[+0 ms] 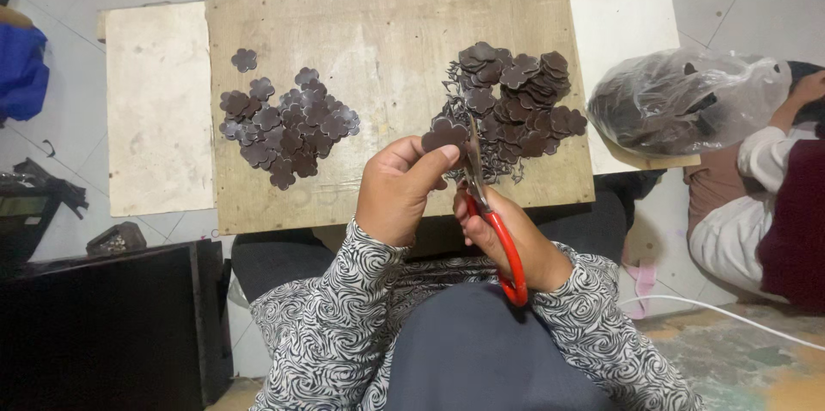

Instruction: The person uses red-handled scissors to trim the edges of dark brown flower-shaped leather pieces, holding each piece in the left hand and cutting with the right. Trimmed pieces are placed into a pile on the wooden table while scraps accumulate nearby.

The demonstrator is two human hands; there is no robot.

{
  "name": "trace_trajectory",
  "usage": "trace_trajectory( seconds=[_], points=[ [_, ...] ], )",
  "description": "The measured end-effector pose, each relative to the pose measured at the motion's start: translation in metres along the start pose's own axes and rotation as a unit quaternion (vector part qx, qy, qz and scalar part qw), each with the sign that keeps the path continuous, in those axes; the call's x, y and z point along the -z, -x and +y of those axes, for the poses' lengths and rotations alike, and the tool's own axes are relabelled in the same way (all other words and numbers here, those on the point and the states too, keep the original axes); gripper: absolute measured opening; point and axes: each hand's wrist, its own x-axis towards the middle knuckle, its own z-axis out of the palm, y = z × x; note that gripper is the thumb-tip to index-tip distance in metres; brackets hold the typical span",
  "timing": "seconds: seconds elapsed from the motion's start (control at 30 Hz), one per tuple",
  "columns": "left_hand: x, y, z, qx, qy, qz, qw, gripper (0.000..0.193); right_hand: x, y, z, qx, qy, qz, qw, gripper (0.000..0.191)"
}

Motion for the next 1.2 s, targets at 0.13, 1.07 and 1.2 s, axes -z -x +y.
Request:
trace_trajectory(
  seconds=[0.13,1.07,1.2],
  points=[
    [-0.0015,0.0010,0.0015,-0.014,-0.020,0.002,1.000,0.016,-0.0003,-0.0003,-0.0007,0.002,0.009,0.005,1.000,0.059],
    [0.0011,0.0009,-0.0015,-0.008,-0.020,0.007,1.000,0.014,-0.0006,0.0005,0.0048,-0.029,-0.095,0.006,0.995,0.057],
    [0.0012,0.0013,-0.0028,-0.010,-0.028,0.004,1.000,0.013,-0.0016,0.0000,0.0042,-0.031,-0.089,0.006,0.996,0.058]
  ],
)
